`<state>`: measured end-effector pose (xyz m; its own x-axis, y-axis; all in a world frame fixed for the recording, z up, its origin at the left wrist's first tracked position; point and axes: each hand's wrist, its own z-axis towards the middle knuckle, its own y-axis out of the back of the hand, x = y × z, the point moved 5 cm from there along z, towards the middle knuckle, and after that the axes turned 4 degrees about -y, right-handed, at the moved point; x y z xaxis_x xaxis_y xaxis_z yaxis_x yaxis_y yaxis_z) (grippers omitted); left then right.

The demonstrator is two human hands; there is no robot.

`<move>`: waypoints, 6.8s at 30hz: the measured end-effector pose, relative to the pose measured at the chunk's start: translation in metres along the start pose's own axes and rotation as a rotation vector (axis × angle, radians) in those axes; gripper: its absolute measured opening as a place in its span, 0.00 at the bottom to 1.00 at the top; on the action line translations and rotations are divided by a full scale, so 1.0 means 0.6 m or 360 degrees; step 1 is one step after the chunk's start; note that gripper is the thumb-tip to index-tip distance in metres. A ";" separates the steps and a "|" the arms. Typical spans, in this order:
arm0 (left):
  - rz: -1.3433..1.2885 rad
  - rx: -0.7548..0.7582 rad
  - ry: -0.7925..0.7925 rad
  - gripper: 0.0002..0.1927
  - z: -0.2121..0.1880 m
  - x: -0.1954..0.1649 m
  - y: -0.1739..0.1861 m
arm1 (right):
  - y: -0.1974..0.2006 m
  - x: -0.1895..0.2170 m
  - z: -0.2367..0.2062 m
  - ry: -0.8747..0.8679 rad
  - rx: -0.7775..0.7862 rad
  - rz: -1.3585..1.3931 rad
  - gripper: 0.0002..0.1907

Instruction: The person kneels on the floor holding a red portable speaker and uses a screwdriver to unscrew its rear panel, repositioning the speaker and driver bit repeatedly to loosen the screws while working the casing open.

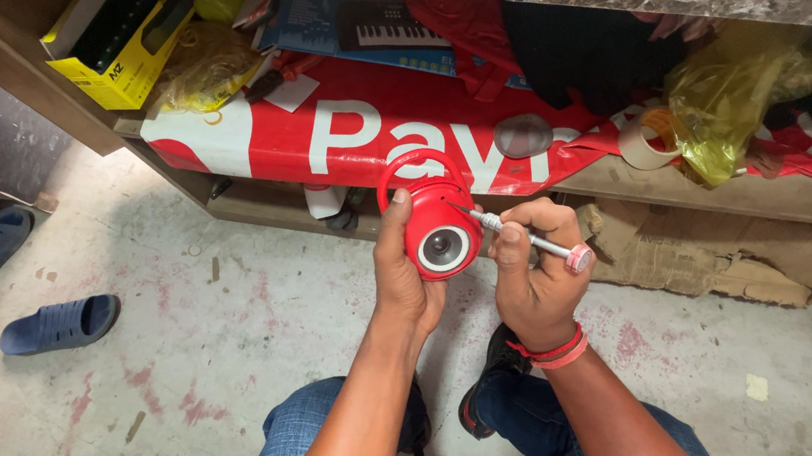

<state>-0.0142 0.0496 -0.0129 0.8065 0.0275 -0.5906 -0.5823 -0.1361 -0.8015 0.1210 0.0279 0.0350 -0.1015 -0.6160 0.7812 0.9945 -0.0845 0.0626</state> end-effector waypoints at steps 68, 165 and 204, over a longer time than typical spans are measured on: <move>0.0049 -0.0061 0.0074 0.31 0.007 0.016 0.004 | -0.008 -0.021 0.018 -0.0344 -0.0008 -0.0111 0.08; 0.0368 -0.0008 0.0024 0.30 0.004 0.020 0.010 | 0.006 -0.037 0.031 -0.0420 -0.0108 0.0267 0.10; 0.0055 -0.0020 0.0027 0.19 0.011 0.034 0.024 | -0.004 -0.024 0.015 -0.0388 0.0002 0.0021 0.10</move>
<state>-0.0065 0.0549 -0.0372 0.7875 0.0058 -0.6163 -0.6088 -0.1489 -0.7792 0.1201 0.0444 0.0292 -0.0793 -0.4099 0.9087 0.9957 -0.0765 0.0524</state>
